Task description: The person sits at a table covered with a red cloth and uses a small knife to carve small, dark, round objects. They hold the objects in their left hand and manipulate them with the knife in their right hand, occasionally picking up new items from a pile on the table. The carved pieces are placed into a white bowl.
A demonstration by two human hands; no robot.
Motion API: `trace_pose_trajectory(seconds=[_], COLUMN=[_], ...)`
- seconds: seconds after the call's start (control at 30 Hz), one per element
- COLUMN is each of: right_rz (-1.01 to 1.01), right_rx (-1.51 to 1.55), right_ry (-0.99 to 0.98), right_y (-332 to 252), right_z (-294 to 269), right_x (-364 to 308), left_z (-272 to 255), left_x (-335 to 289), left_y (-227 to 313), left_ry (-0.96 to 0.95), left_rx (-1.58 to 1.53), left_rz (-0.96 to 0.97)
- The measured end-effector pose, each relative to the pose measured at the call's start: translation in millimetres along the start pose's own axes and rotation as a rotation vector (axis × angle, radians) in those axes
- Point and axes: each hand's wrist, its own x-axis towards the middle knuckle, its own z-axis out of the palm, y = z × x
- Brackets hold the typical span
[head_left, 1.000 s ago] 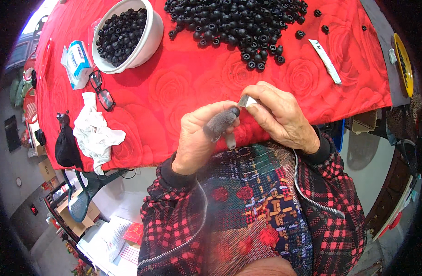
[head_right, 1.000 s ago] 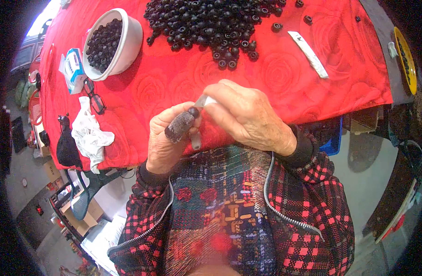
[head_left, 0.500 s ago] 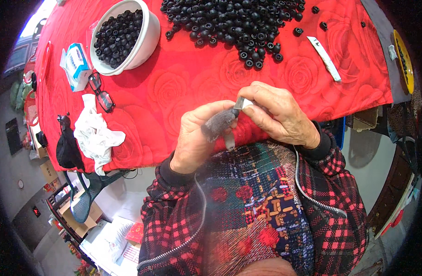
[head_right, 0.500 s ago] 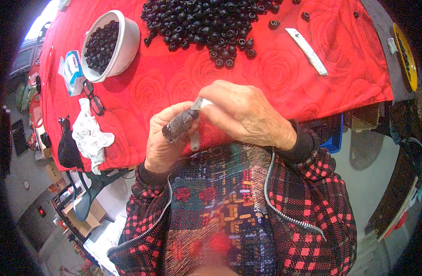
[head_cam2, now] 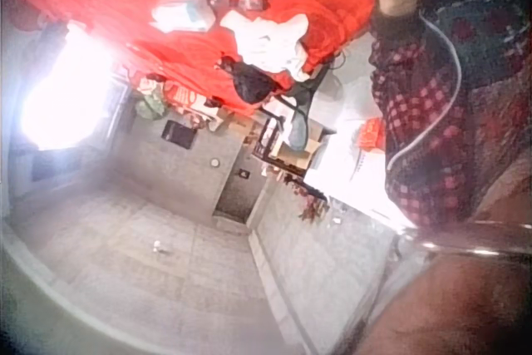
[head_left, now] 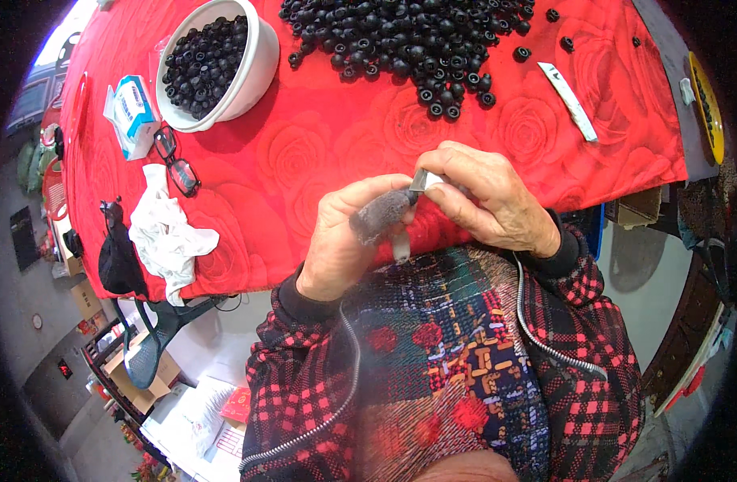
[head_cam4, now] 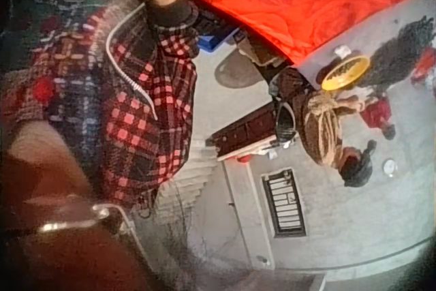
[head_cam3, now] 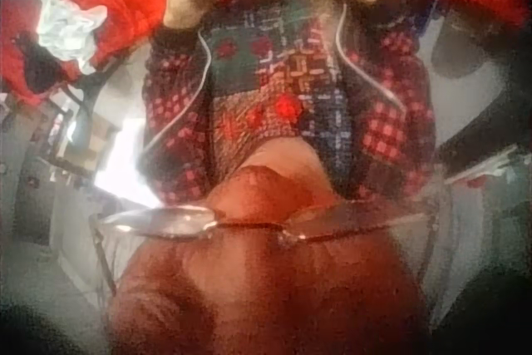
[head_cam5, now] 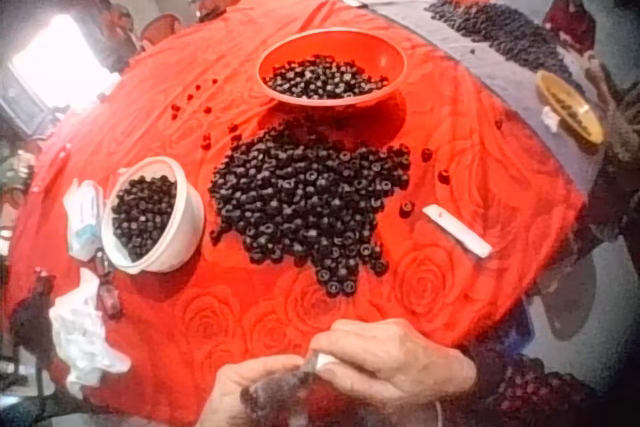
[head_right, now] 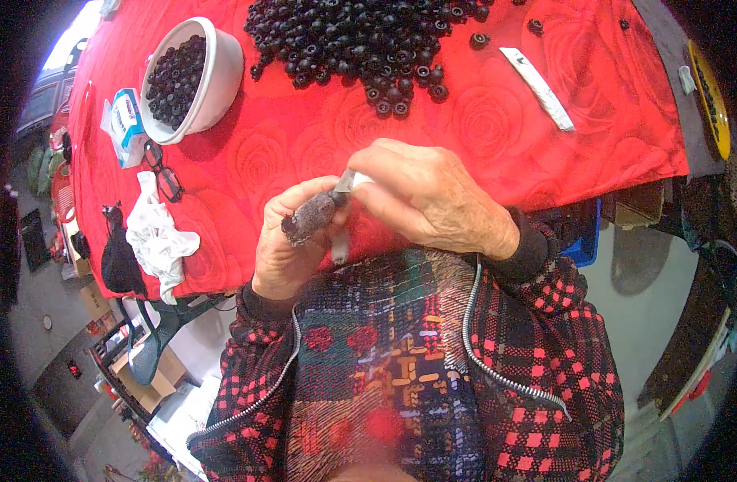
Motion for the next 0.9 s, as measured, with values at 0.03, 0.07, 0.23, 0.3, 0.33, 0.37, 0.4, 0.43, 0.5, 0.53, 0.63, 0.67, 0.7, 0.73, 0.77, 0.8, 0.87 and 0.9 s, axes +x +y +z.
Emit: trace_pose_trajectory(seconds=[0.03, 0.07, 0.23, 0.3, 0.33, 0.37, 0.4, 0.43, 0.5, 0.53, 0.63, 0.67, 0.7, 0.73, 0.77, 0.8, 0.87, 0.9], right_rz=[0.005, 0.011, -0.007, -0.01, -0.012, -0.013, -0.023, -0.035, -0.063, -0.078, -0.115, -0.078, -0.041, -0.017, 0.024, 0.019, -0.021, -0.054], right_rx=[0.001, 0.002, 0.003, -0.001, -0.004, -0.008, 0.002, 0.014, 0.043, 0.058, 0.142, 0.229, 0.315, 0.287, 0.209, 0.181, 0.111, 0.079], right_ry=[0.002, 0.005, 0.016, 0.007, -0.002, -0.01, -0.016, -0.024, -0.1, -0.167, -0.291, -0.225, -0.158, -0.107, -0.067, -0.018, 0.069, 0.103], right_y=[0.3, 0.7, 2.0, 1.6, 1.5, 1.6, 2.1, 3.6, 5.2, 3.8, -1.7, 1.2, 4.8, 2.8, -4.6, -6.8, -9.6, -9.1], right_z=[0.5, 1.1, 4.0, 3.4, 2.5, 1.6, 1.3, 1.5, 1.3, 0.8, 9.3, 8.1, 6.1, -0.1, -7.0, -5.7, -1.9, 2.2], right_x=[-0.4, -0.7, -1.4, -0.5, -0.6, -0.7, -0.8, -0.9, -2.0, -4.2, -9.5, -11.0, -12.7, -10.5, -6.7, -3.7, 0.7, 2.4], left_z=[0.4, 1.1, 0.0, 1.0, 0.2, -1.0, -2.0, -2.4, -2.8, -4.9, -9.2, -7.2, -6.1, -4.9, -4.5, -4.3, -1.1, 1.9], left_x=[0.0, -0.1, -0.4, -1.1, -1.3, -1.5, -1.6, -1.9, -2.1, 0.7, 7.7, 6.7, 6.6, 7.4, 6.4, 4.8, 5.3, 5.3], left_y=[0.6, 1.6, 0.8, 1.2, 1.1, 0.5, 0.1, -0.5, -1.8, -1.4, -0.4, -2.4, -3.5, -1.3, 0.2, 1.6, 2.1, 3.6], left_ry=[0.003, 0.006, 0.015, 0.045, 0.033, 0.021, 0.01, 0.021, 0.043, 0.044, 0.05, 0.053, 0.056, 0.002, -0.002, -0.006, -0.002, 0.015], left_rx=[0.002, 0.003, 0.009, 0.049, 0.039, 0.03, 0.021, 0.027, 0.038, -0.036, -0.202, -0.221, -0.24, -0.281, -0.23, -0.179, -0.139, -0.149], left_rz=[-0.003, -0.006, 0.017, 0.025, 0.017, 0.008, -0.001, -0.016, -0.046, -0.052, -0.079, -0.093, -0.106, -0.105, -0.109, -0.113, -0.135, -0.155])
